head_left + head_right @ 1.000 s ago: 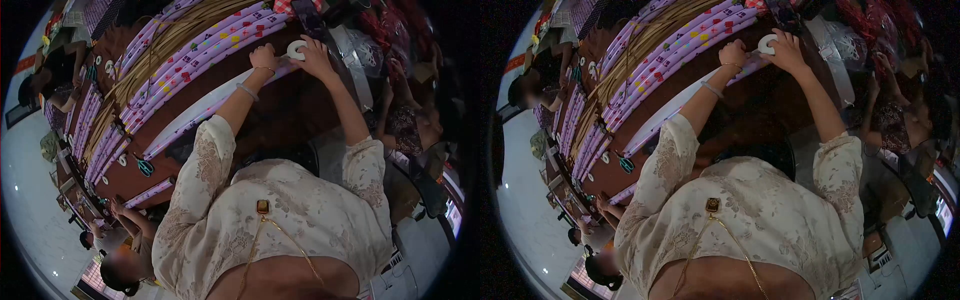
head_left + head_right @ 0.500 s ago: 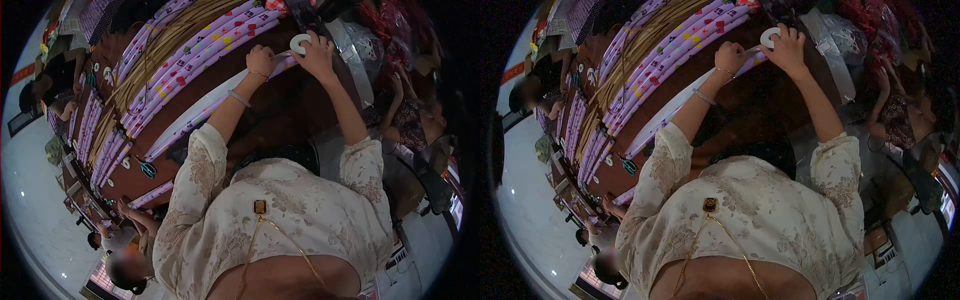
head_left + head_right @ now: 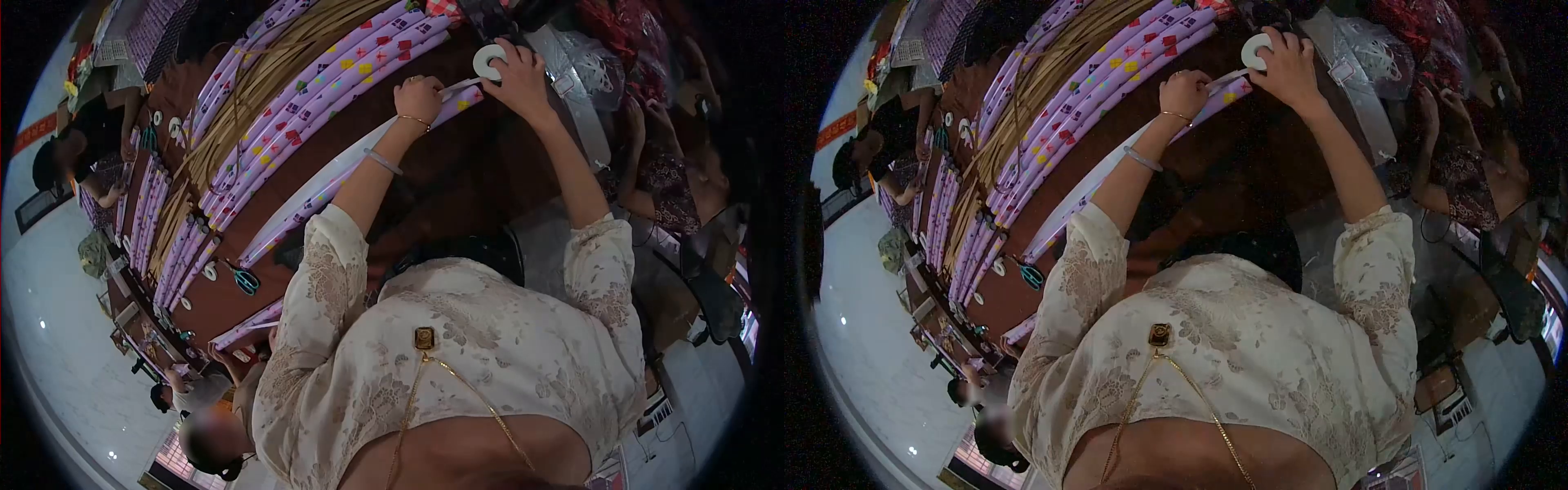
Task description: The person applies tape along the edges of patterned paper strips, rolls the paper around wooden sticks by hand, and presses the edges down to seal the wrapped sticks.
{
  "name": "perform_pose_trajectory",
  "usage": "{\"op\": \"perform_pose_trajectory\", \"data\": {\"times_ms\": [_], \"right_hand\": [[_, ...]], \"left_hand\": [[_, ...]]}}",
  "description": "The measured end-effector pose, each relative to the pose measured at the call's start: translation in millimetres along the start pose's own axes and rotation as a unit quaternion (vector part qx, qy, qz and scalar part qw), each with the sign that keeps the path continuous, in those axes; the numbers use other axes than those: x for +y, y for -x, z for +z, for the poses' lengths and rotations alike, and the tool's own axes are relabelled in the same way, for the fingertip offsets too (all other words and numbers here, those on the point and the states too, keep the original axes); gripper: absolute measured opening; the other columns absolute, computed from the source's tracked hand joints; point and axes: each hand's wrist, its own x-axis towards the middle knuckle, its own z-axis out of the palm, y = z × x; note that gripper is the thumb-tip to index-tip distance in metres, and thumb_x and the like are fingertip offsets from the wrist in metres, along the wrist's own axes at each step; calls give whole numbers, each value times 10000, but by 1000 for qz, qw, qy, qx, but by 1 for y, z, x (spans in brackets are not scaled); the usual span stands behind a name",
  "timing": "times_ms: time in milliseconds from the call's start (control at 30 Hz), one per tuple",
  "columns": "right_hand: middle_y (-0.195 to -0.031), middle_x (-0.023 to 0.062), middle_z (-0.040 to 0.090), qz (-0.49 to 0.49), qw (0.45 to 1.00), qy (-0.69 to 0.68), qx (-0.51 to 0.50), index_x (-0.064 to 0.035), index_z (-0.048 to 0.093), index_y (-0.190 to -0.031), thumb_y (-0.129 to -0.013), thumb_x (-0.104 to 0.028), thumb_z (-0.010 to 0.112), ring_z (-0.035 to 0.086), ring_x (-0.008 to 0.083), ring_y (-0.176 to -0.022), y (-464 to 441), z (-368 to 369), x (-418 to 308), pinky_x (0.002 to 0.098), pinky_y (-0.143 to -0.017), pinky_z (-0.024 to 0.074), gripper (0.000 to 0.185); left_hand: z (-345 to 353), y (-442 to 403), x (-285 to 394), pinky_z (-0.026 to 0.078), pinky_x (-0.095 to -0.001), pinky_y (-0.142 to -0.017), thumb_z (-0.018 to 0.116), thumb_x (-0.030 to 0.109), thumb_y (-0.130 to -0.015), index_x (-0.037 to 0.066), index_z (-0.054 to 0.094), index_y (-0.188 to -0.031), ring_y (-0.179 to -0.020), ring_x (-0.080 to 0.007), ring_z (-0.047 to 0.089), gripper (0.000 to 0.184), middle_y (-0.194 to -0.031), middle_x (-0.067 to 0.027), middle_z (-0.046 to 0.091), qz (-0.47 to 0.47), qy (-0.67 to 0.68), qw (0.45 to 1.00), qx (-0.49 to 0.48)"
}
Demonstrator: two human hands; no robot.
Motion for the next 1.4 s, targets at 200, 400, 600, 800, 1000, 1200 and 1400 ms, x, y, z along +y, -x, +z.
{"op": "perform_pose_trajectory", "data": {"times_ms": [200, 400, 600, 800, 1000, 1200, 1400], "right_hand": [[-1168, -7, 446, 7, 999, 23, 49, -130, 589, -815, -642, -354, 648, 421, 195, -1001, 0, 7, 1, 402, -847, 273, 289], [-1161, -17, 448, 24, 997, 27, 63, -132, 598, -800, -641, -366, 652, 407, 190, -989, 3, 10, -2, 385, -853, 252, 288], [-1162, -20, 447, 40, 996, 45, 64, -135, 604, -788, -643, -396, 650, 399, 188, -976, 4, 13, -4, 374, -843, 244, 302], [-1156, -19, 447, 48, 995, 51, 68, -132, 606, -791, -647, -398, 653, 397, 186, -973, 3, 17, -6, 382, -828, 239, 307], [-1171, -22, 430, 66, 995, 50, 54, -125, 608, -801, -653, -397, 655, 395, 195, -982, 4, 19, -9, 386, -819, 245, 313], [-1178, -15, 422, 77, 995, 29, 57, -127, 609, -798, -651, -379, 660, 391, 204, -995, 5, 16, -8, 392, -824, 249, 297], [-1157, -18, 439, 78, 994, 29, 69, -121, 609, -791, -639, -364, 665, 394, 193, -994, 8, 10, -10, 380, -823, 246, 292]], "left_hand": [[1, -2, -3, 419, -404, -707, 606, 223, -681, 181, 651, -759, -829, -227, 561, 99, -794, -32, 597, 12, 15, 1000, -14], [1, -2, -5, 427, -415, -679, 579, 188, -663, 194, 656, -754, -802, -234, 568, 120, -767, -35, 597, 24, 17, 1000, -11], [-4, -2, -5, 441, -396, -671, 581, 197, -674, 182, 653, -818, -817, -224, 569, 161, -805, -34, 602, 31, 16, 999, -33], [-5, -1, -5, 450, -383, -654, 590, 182, -679, 162, 657, -786, -800, -229, 570, 128, -758, -46, 594, 42, 3, 999, -18], [-2, -6, -14, 460, -357, -670, 624, 217, -675, 96, 647, -779, -778, -231, 577, 162, -782, -69, 605, 93, 48, 994, -33], [-10, -16, 5, 475, -353, -656, 628, 273, -699, 81, 648, -808, -738, -244, 586, 221, -759, -95, 606, 63, 108, 991, -50], [3, -34, 19, 478, -367, -643, 611, 267, -718, 96, 657, -802, -696, -266, 589, 196, -754, -105, 607, 113, 89, 989, -31]]}}
